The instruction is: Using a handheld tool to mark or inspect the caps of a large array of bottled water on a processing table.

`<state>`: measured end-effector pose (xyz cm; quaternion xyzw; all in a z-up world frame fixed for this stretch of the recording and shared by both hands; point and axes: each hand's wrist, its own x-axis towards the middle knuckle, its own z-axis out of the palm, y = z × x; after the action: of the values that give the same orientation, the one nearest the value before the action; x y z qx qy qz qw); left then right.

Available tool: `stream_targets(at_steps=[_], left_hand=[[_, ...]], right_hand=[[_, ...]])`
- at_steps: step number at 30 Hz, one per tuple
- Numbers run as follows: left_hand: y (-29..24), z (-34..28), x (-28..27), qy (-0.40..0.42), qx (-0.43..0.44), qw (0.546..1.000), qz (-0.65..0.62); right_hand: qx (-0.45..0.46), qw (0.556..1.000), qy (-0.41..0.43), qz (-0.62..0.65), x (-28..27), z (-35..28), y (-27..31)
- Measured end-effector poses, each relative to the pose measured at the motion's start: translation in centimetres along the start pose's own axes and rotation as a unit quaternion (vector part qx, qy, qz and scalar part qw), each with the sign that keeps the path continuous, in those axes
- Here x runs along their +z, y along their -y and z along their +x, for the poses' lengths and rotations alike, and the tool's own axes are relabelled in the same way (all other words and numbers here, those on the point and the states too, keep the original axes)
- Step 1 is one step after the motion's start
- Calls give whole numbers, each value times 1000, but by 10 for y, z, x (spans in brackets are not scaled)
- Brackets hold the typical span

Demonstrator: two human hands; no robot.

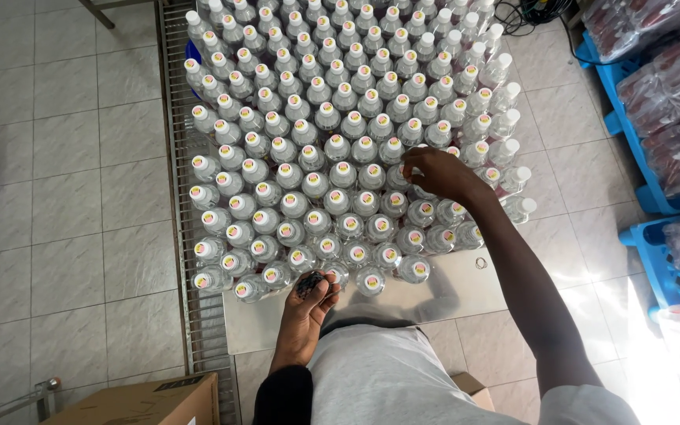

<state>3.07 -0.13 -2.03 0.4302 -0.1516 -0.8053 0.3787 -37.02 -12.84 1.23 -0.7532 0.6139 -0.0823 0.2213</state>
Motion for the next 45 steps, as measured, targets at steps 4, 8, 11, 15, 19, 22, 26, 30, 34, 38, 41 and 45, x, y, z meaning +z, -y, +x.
stream_targets(at_steps=[4, 8, 11, 15, 19, 22, 26, 30, 34, 38, 41, 45], left_hand=[[-1, 2, 1, 15, 4, 1000, -3], [1, 4, -1, 3, 3, 1000, 0], [0, 3, -1, 15, 1, 1000, -7], [-4, 1, 5, 12, 1, 1000, 7], [-2, 2, 5, 18, 3, 1000, 1], [-2, 3, 5, 19, 5, 1000, 4], [-1, 3, 3, 10, 0, 1000, 5], [0, 3, 3, 11, -1, 1000, -2], [-2, 1, 4, 12, 3, 1000, -3], [2, 3, -2, 10, 6, 1000, -4], [2, 2, -2, 11, 4, 1000, -8], [2, 2, -1, 9, 7, 1000, -12]], right_hand=[[26, 999, 17, -4, -2, -1, 2], [71, 997, 23, 16, -6, -2, 8], [82, 995, 27, 41, -12, -2, 9], [69, 997, 30, 20, -6, -1, 5], [9, 1000, 5, -6, 6, -1, -11], [10, 1000, 8, 4, -1, -4, -6], [32, 999, 28, 23, -12, -10, 1], [34, 999, 15, 20, -14, -9, 6], [7, 1000, -19, 17, -7, -4, -1], [3, 999, -13, 36, -1, 0, -8], [41, 998, 22, 49, -1, 1, -14], [14, 999, 27, 33, -6, 2, -13]])
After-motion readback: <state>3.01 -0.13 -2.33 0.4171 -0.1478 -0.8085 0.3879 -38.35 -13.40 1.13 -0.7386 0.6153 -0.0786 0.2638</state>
